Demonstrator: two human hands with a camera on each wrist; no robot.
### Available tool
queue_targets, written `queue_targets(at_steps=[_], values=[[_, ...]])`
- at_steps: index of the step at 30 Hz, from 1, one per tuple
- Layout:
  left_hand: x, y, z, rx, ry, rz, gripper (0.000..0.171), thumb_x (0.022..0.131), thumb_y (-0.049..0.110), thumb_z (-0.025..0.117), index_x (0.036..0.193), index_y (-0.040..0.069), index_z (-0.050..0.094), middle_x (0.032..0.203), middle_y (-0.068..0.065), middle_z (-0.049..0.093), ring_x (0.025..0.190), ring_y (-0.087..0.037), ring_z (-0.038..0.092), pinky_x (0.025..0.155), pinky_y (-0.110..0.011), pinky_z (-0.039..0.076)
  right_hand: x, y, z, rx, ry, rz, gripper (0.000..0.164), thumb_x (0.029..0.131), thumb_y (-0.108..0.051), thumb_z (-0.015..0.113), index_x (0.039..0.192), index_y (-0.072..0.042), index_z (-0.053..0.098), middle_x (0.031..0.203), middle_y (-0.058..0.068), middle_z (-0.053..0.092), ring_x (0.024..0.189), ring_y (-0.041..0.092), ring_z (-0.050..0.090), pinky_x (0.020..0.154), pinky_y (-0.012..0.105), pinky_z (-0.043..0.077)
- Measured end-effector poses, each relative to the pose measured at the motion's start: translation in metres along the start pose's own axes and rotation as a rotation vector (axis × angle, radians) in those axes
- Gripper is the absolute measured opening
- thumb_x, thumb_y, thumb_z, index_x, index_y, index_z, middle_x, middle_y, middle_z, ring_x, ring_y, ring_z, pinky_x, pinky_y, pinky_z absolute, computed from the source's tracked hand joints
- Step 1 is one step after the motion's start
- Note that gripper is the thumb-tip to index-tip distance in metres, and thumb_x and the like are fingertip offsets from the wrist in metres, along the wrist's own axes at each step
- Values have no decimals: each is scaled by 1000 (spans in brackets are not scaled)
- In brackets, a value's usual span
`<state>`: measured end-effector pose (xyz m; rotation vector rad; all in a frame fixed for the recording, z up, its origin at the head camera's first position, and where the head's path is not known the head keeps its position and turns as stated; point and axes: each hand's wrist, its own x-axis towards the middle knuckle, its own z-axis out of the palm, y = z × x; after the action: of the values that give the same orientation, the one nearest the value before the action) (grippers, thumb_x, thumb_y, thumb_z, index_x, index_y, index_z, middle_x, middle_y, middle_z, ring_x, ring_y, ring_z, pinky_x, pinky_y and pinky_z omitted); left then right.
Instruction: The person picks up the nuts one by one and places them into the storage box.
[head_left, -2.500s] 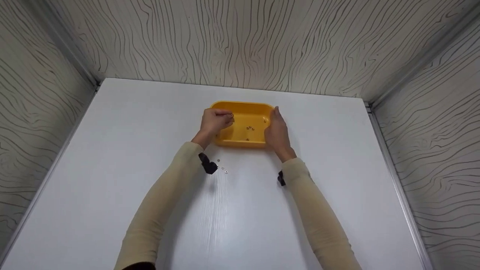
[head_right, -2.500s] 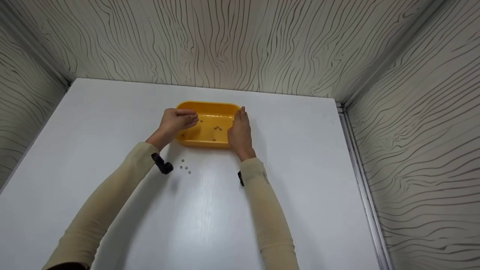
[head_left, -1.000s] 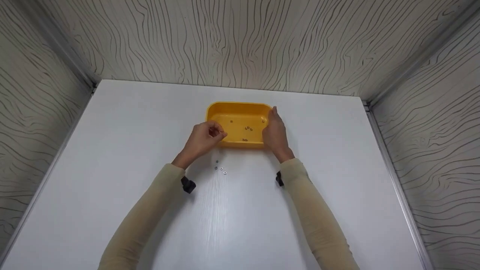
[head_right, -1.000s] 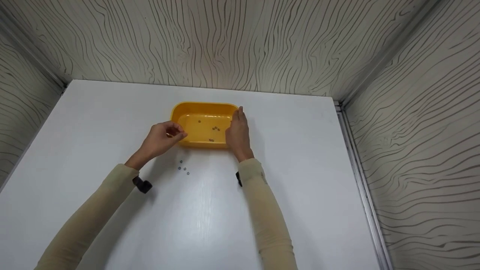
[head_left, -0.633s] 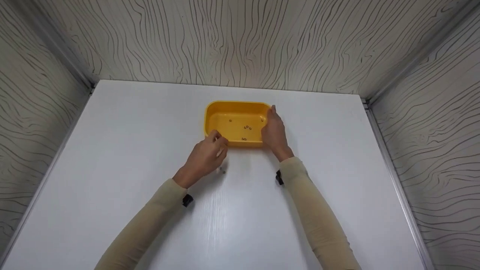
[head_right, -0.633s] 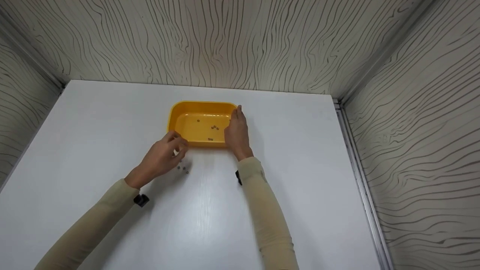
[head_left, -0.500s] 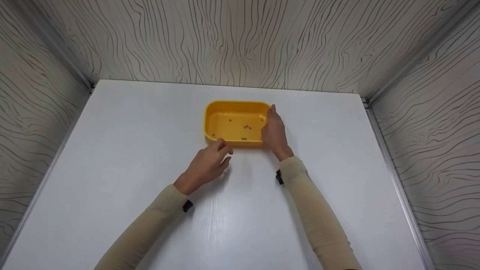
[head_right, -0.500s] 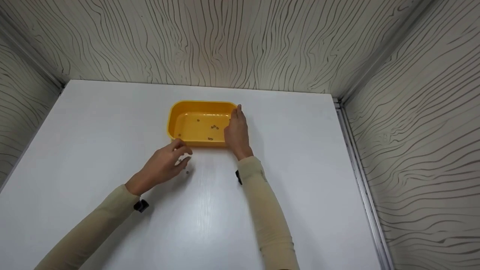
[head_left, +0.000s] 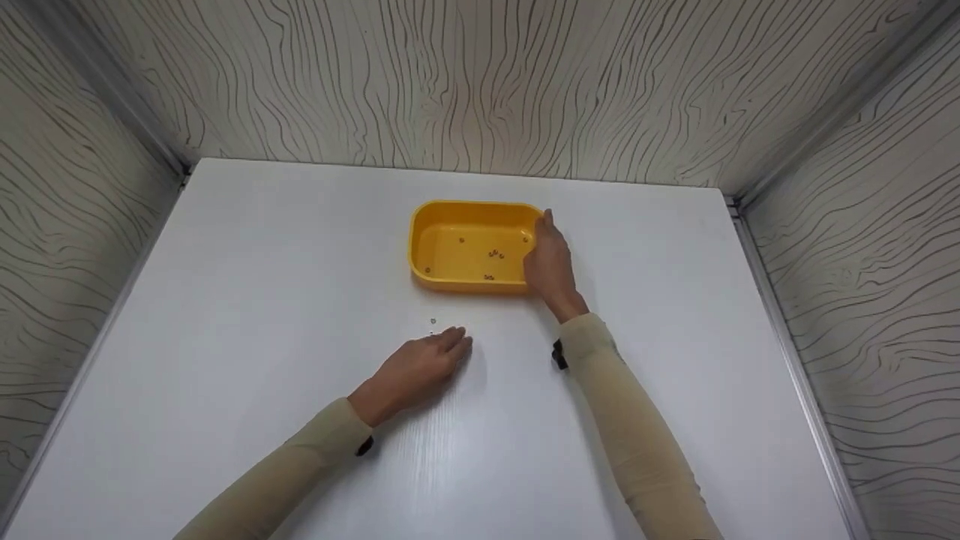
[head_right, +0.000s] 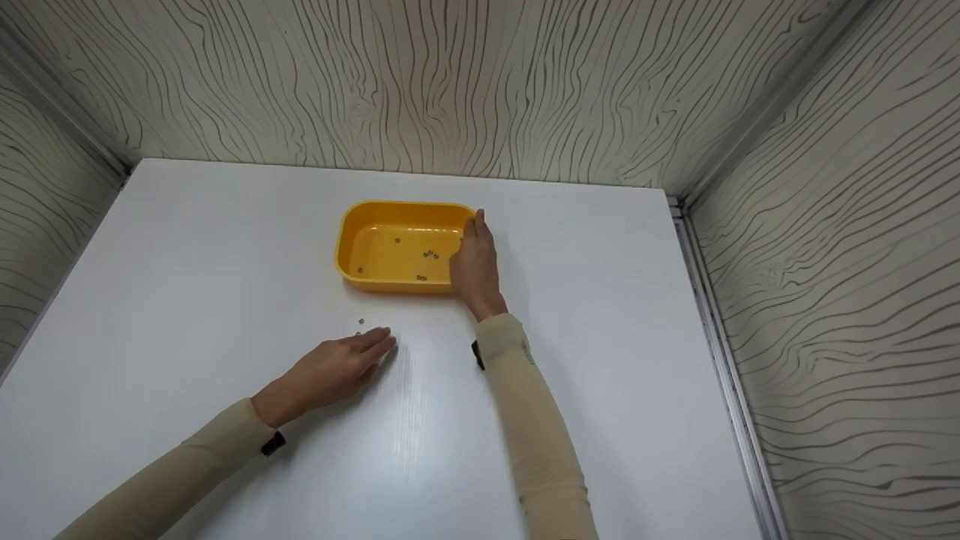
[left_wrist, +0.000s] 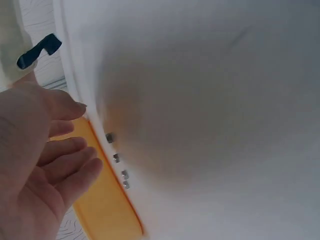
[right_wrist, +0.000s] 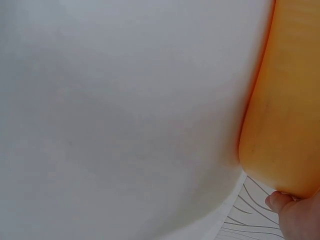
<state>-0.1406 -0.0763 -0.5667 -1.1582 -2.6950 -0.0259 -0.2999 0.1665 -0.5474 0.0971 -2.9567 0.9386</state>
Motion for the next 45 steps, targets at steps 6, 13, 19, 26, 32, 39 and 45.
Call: queue_targets(at_steps=[6,13,19,26,32,39,45], values=[[-8,12,4,171,-50,15,36,99,5,68,135,-1,67,134,-14,72,123,-22,73,91,-30,65,-2,0,0,22,-3,7,69,105,2,40,169,-3,12,173,21,28,148,30,45,134,46,29],[-11,18,4,297,-95,36,42,98,5,72,139,1,66,139,-12,70,129,-21,70,91,-26,64,-1,0,1,24,-5,22,67,107,0,38,169,-4,12,174,19,26,151,29,43,134,46,27],[-14,14,7,400,-45,94,43,95,4,74,138,3,68,137,-10,72,128,-17,71,92,-23,62,-2,-2,0,33,-5,11,66,107,0,38,168,-2,13,174,19,26,152,30,43,134,46,27],[-12,5,11,394,10,147,35,95,5,74,129,6,72,127,-6,75,117,-13,74,79,-19,64,-2,0,-1,17,23,-21,64,102,4,41,164,4,25,174,22,24,160,35,33,133,46,29],[-5,1,11,379,74,154,20,92,6,77,112,6,78,103,-5,73,78,-11,74,59,-19,61,-2,-1,0,18,25,-16,66,103,4,41,166,1,21,173,21,27,160,34,33,134,46,28],[0,3,12,370,76,154,14,86,1,79,99,7,79,87,-4,66,57,-8,61,51,-20,57,-2,0,0,35,23,-8,63,105,2,39,166,0,21,175,19,23,161,33,30,134,46,26],[2,3,10,408,94,169,10,85,2,80,94,8,80,83,-3,65,52,-6,58,47,-20,56,-1,1,1,52,14,5,64,106,1,38,167,-2,18,176,17,22,162,30,29,135,46,24]])
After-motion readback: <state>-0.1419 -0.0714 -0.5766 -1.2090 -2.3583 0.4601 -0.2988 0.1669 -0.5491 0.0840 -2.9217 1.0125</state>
